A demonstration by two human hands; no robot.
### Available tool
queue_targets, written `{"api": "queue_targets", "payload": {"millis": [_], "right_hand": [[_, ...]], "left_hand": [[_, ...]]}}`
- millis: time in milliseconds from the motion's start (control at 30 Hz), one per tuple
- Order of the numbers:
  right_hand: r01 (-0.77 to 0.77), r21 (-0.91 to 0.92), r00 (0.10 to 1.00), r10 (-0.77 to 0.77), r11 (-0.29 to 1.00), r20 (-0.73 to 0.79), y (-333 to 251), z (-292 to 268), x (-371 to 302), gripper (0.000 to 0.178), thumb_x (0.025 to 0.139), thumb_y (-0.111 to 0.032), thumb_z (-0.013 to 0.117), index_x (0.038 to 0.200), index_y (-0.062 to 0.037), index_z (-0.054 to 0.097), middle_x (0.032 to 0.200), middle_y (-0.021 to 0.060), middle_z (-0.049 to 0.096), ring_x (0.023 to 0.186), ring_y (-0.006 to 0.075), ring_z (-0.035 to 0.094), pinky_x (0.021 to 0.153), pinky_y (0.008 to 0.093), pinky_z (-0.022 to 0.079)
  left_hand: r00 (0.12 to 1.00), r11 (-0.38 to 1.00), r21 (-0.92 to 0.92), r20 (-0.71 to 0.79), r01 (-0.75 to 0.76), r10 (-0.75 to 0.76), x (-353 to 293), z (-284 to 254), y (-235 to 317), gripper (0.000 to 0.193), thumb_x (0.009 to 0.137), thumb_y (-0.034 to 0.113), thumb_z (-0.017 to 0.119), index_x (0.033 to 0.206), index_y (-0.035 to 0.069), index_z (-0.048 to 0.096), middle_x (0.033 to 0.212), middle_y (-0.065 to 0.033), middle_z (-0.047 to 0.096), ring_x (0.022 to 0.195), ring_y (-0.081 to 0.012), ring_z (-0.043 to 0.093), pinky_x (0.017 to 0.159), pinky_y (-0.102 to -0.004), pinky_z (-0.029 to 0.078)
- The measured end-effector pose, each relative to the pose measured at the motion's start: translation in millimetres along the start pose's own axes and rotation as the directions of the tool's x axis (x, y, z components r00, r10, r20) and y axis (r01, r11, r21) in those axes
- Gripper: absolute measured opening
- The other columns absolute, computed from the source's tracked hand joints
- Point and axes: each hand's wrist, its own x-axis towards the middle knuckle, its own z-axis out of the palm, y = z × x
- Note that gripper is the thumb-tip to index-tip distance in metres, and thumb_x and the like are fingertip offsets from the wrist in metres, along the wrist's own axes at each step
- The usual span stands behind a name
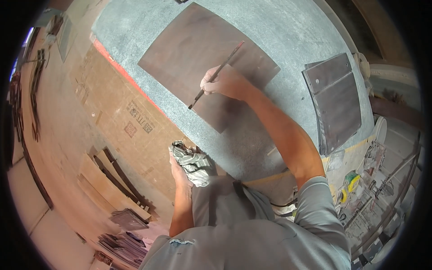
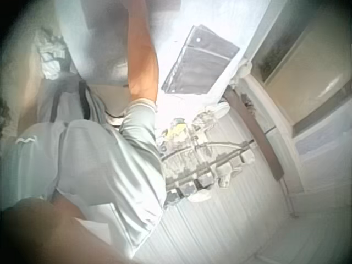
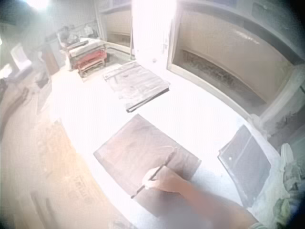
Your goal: The person uses a sanding block to sand multiple flat panels, wiping away dust and using a brush to apply detail lines along the edges of the panels.
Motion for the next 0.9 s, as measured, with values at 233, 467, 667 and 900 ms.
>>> {"api": "queue_targets", "payload": {"millis": [233, 467, 667, 900], "right_hand": [[0.020, -0.072, 1.000, -0.021, 0.997, -0.010, 4, -5, -10, 0.011, 0.086, -0.014, 0.073, 0.085, -0.0035, 0.076, 0.081, 0.0012, 0.076, 0.079, 0.0099, 0.068, 0.078, 0.0276, 0.052], [-0.030, -0.082, 0.999, 0.032, 0.996, 0.027, 5, -8, -24, 0.010, 0.085, -0.009, 0.074, 0.088, 0.0006, 0.076, 0.081, 0.0050, 0.075, 0.081, 0.0122, 0.070, 0.082, 0.0287, 0.054], [-0.052, -0.001, 0.995, 0.052, 0.999, 0.080, 20, -16, -36, 0.007, 0.084, -0.006, 0.075, 0.086, 0.0001, 0.075, 0.085, 0.0070, 0.076, 0.083, 0.0134, 0.072, 0.083, 0.0301, 0.056], [-0.107, -0.013, 0.985, 0.108, 0.994, 0.138, 15, -21, -55, 0.007, 0.088, -0.004, 0.075, 0.083, 0.0001, 0.073, 0.091, 0.0087, 0.078, 0.090, 0.0138, 0.072, 0.084, 0.0287, 0.056]], "left_hand": [[1.000, 0.999, -0.020, -0.007, 0.025, -0.025, 1, 0, 1, 0.051, 0.117, 0.048, 0.038, 0.140, 0.008, 0.058, 0.119, -0.0155, 0.072, 0.099, -0.0308, 0.074, 0.085, -0.0462, 0.065], [1.000, 1.000, -0.010, 0.009, -0.004, 0.004, -2, 4, -3, 0.051, 0.117, 0.047, 0.036, 0.144, 0.007, 0.054, 0.122, -0.0160, 0.071, 0.101, -0.0310, 0.075, 0.086, -0.0463, 0.065], [1.000, 0.999, 0.049, 0.014, -0.021, 0.021, -9, 10, 2, 0.052, 0.114, 0.054, 0.043, 0.133, 0.010, 0.065, 0.116, -0.0113, 0.073, 0.102, -0.0301, 0.073, 0.092, -0.0468, 0.062], [0.995, 0.990, 0.094, 0.009, -0.104, 0.104, -17, 29, 8, 0.054, 0.116, 0.053, 0.042, 0.139, 0.007, 0.060, 0.116, -0.0108, 0.071, 0.100, -0.0273, 0.072, 0.090, -0.0430, 0.061]]}}
